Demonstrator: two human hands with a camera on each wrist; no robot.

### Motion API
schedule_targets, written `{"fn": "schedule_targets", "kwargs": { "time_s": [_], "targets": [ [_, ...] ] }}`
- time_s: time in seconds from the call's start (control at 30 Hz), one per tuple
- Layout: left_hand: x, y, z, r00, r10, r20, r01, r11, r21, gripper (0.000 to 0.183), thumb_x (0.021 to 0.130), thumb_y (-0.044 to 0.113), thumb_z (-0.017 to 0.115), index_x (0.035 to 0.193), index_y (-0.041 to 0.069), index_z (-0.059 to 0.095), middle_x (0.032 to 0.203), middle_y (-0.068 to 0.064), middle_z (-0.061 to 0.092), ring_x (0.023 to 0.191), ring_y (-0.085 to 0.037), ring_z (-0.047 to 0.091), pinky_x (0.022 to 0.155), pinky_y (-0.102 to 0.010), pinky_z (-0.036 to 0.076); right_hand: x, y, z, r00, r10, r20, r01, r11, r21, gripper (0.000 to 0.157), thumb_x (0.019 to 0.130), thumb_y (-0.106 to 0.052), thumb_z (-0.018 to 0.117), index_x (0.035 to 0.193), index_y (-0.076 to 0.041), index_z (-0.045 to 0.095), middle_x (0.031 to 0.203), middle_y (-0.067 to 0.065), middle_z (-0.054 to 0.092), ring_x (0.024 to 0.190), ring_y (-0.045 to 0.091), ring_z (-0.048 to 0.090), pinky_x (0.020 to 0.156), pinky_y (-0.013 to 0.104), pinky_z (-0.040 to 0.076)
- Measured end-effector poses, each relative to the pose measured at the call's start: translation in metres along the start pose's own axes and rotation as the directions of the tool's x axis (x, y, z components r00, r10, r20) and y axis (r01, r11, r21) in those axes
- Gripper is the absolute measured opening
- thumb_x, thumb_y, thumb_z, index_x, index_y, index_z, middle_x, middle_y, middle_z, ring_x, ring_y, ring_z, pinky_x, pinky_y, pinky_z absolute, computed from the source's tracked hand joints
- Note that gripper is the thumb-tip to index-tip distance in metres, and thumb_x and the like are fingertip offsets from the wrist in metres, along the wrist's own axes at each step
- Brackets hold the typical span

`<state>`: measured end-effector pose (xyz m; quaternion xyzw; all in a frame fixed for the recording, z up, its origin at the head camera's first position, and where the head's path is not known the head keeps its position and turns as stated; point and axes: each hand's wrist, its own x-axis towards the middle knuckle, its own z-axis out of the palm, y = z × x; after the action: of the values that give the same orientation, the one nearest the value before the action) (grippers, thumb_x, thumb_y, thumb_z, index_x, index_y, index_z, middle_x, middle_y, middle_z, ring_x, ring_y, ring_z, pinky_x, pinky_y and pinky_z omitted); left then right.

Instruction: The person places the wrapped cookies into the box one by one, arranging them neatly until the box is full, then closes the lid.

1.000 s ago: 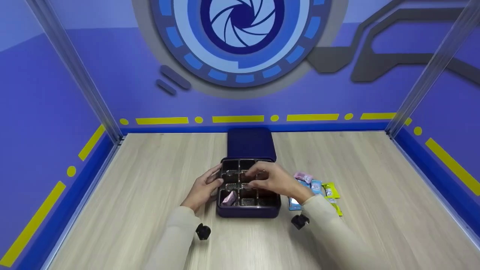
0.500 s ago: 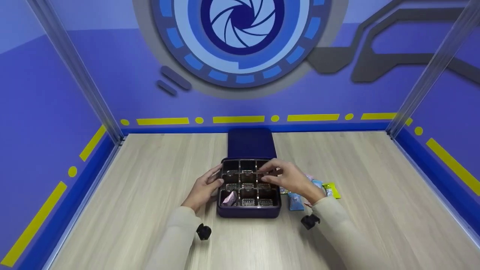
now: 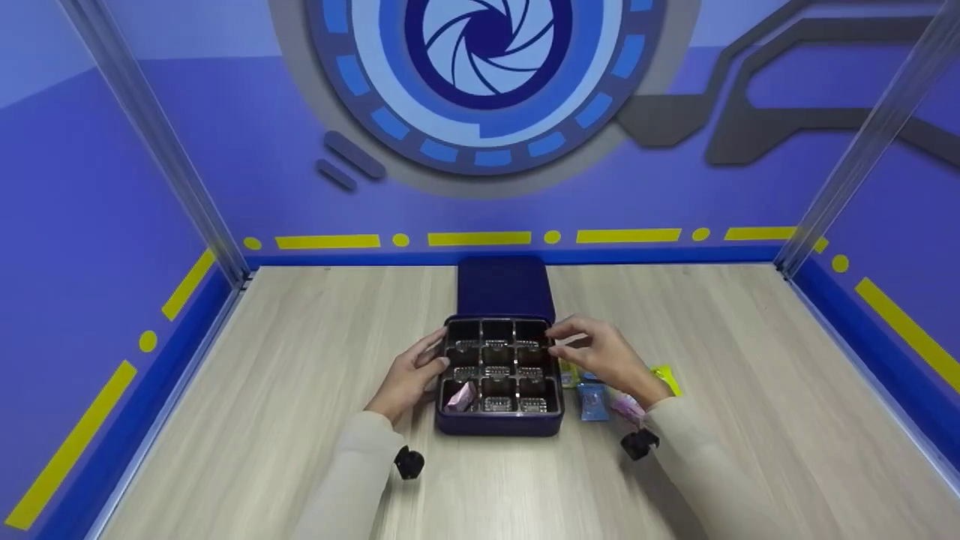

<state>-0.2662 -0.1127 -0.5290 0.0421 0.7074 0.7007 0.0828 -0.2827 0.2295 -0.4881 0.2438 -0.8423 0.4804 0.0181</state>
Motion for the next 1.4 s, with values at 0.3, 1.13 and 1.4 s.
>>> {"fn": "schedule_targets", "kwargs": {
  "time_s": [0.3,1.13,1.4],
  "targets": [
    [0.002,-0.004,-0.001,1.0,0.011,0.002,-0.011,1.0,0.004,0.059,0.104,0.004,0.063,0.161,0.009,0.046,0.154,-0.025,0.052,0.125,-0.035,0.066,0.094,-0.042,0.06,-0.005,0.014,-0.011,0.997,0.034,-0.07,-0.035,0.999,-0.013,0.022,0.096,-0.002,0.078,0.118,0.002,0.075,0.12,0.02,0.072,0.106,0.039,0.073,0.088,0.039,0.062],
    [0.002,-0.004,-0.001,0.999,0.04,0.022,-0.04,0.999,-0.03,0.059,0.105,0.0,0.06,0.161,0.005,0.045,0.156,-0.026,0.049,0.134,-0.037,0.059,0.099,-0.042,0.058,-0.026,0.044,-0.034,0.978,0.161,-0.129,-0.186,0.96,-0.208,0.025,0.098,-0.003,0.077,0.121,0.0,0.071,0.121,0.021,0.071,0.115,0.042,0.068,0.099,0.056,0.057],
    [0.003,-0.004,0.0,0.999,0.032,0.014,-0.032,0.999,-0.021,0.059,0.105,0.0,0.06,0.161,0.005,0.045,0.155,-0.026,0.051,0.129,-0.036,0.063,0.096,-0.04,0.059,-0.03,0.048,-0.038,0.98,0.155,-0.125,-0.189,0.919,-0.345,0.022,0.096,0.002,0.076,0.118,0.0,0.073,0.115,0.016,0.072,0.112,0.037,0.068,0.099,0.056,0.056]
  ]
}}
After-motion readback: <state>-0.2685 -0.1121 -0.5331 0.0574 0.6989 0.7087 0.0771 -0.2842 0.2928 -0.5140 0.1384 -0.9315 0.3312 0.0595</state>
